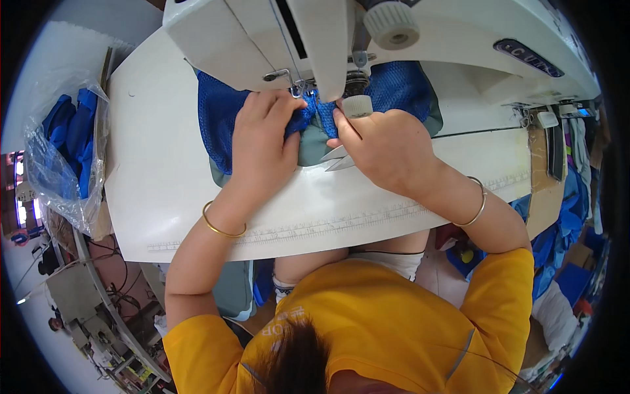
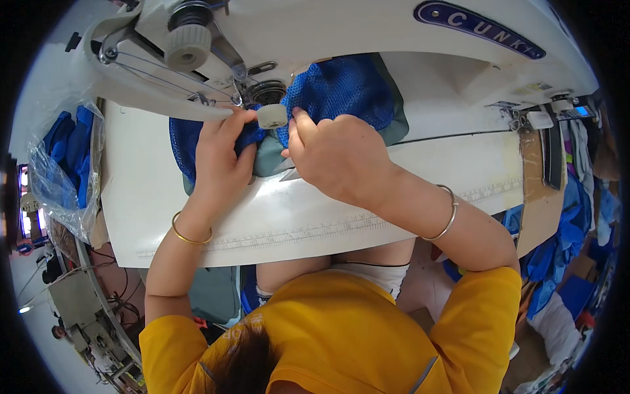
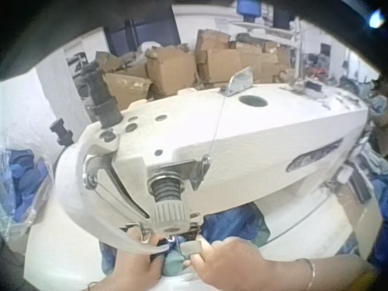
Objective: Sewing a blue mesh pocket onto a green textile panel using an industrial sewing machine.
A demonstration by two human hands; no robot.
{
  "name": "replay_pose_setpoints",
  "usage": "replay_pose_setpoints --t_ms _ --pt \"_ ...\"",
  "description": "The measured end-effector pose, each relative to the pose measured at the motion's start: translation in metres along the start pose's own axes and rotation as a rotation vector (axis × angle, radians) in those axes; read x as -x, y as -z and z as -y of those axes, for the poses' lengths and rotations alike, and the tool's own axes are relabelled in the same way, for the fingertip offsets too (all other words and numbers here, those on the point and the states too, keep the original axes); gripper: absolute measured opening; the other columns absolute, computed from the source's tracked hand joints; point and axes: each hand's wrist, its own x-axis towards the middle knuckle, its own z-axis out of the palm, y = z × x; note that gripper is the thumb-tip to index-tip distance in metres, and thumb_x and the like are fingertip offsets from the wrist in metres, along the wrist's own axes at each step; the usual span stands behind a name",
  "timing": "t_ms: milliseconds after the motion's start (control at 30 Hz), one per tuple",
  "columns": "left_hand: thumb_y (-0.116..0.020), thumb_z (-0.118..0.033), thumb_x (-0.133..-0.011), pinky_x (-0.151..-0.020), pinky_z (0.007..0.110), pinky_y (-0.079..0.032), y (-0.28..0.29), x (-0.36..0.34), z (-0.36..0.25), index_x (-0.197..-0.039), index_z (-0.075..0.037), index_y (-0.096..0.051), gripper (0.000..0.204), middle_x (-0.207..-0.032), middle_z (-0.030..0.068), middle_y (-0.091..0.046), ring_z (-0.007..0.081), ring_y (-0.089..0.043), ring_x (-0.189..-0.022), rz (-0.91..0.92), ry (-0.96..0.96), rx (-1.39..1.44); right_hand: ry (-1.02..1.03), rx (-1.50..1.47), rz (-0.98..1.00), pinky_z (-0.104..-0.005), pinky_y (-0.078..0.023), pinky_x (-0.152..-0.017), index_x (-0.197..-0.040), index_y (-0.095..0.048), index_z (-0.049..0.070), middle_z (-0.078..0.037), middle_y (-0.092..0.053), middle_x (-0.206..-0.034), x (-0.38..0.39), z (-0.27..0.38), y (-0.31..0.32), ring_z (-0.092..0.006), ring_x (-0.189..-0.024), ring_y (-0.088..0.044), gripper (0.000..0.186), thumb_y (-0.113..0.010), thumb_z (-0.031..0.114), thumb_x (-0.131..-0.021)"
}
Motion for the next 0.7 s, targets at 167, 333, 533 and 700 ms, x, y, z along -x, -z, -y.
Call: replay_pose_setpoints --t_ms 167,333,533,700 --pt "-0.072 0.003 -0.070 -0.090 0.044 -0.047 -0.0045 0.0015 -0.0012 -0.107 -0.005 -0.068 0.039 -0.111 0.0122 -0.063 0.0334 -0.059 -0.108 -0.061 -0.077 -0.066 -0.018 -0.044 -0.078 -0.0272 -0.052 -0.053 -0.119 -0.072 0.001 -0.014 -0.072 -0.114 0.0021 -0.0021 -0.0028 -0.0141 -0.063 -0.065 0.036 -0.064 0.028 -0.096" --pt "-0.073 0.002 -0.069 -0.090 0.044 -0.047 -0.0037 0.0012 -0.0023 -0.107 -0.005 -0.068 0.038 -0.112 0.0121 -0.063 0.0336 -0.059 -0.108 -0.077 -0.062 -0.047 -0.041 -0.130 -0.018 -0.0273 -0.048 -0.048 -0.124 -0.072 0.015 -0.005 -0.057 -0.094 0.0030 -0.0035 -0.0064 -0.0135 -0.058 -0.060 0.035 -0.067 0.017 -0.089" --pt "-0.076 -0.001 -0.070 -0.090 0.044 -0.049 -0.0023 0.0012 -0.0032 -0.107 -0.005 -0.068 0.038 -0.114 0.0121 -0.064 0.0337 -0.060 -0.108 -0.033 0.007 -0.090 0.038 -0.176 -0.099 -0.0270 -0.046 -0.047 -0.123 -0.073 0.017 -0.005 -0.055 -0.090 0.0013 -0.0071 -0.0049 -0.0148 -0.055 -0.056 0.034 -0.067 0.015 -0.089" --pt "-0.076 0.000 -0.070 -0.089 0.043 -0.050 -0.0033 0.0010 -0.0008 -0.107 -0.004 -0.070 0.038 -0.115 0.0118 -0.066 0.0328 -0.061 -0.108 -0.035 -0.049 -0.094 -0.064 -0.209 -0.061 -0.0294 -0.048 -0.049 -0.123 -0.073 0.020 -0.008 -0.057 -0.094 -0.0031 0.0000 -0.0054 -0.0168 -0.057 -0.060 0.037 -0.068 0.015 -0.087"
